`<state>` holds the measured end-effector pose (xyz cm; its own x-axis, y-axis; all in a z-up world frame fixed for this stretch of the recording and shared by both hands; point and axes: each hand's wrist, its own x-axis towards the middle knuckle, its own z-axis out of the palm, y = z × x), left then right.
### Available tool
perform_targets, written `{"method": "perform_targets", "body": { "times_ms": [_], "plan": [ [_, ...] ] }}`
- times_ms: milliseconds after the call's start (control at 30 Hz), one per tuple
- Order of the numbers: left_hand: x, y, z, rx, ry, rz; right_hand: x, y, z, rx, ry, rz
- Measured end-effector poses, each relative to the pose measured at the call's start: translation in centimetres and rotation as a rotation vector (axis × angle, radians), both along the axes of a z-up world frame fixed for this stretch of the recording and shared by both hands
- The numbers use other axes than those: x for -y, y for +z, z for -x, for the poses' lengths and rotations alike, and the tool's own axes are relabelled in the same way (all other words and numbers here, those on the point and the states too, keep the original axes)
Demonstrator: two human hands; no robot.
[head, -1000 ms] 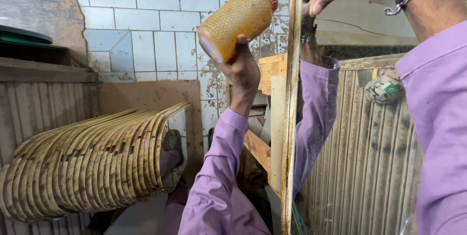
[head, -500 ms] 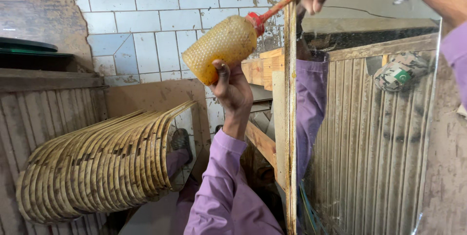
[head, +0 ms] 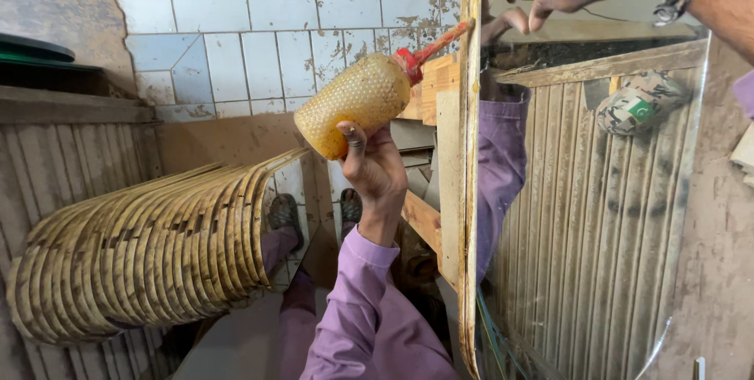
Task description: The person applies glue from a squeeze bottle along the edges of a wooden mirror frame. They repeatedly pick up the mirror, apply glue to the frame, and place it back down.
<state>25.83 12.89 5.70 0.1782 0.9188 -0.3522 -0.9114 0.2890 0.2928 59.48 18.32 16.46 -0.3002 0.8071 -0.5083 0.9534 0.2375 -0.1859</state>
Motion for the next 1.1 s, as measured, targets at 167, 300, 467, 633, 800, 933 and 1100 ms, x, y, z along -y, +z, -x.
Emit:
{"method": "perform_targets", "body": {
  "times_ms": [167,300,467,633,800,933,1100],
  "plan": [
    [2.2,0.8,2.0,0.029,-0.016,0.081,0.9,4.0,4.2,-0.157,-0.062,0.127],
    [3.5,1.1,3.8,0.051,-0.052,0.136,2.1,6.2,6.9,-0.136,-0.113,0.213],
    [5.1,1.0,5.5,0.087,-0.080,0.203,4.2,7.6,9.4,0.113,-0.069,0.242],
    [6.9,1.1,7.5,0.104,-0.112,0.264,6.5,9.1,12.7,-0.134,-0.284,0.308],
    [9.3,0.6,9.8,0.113,-0.165,0.351,9.5,10.2,15.8,0.305,-0.121,0.300],
    [11.3,0.3,11.7,0.137,-0.209,0.430,12.3,10.5,18.1,0.447,-0.058,0.253],
    [13.8,-0.1,14.3,0.141,-0.253,0.458,16.2,10.5,20.3,0.460,-0.015,0.233]
  ]
}}
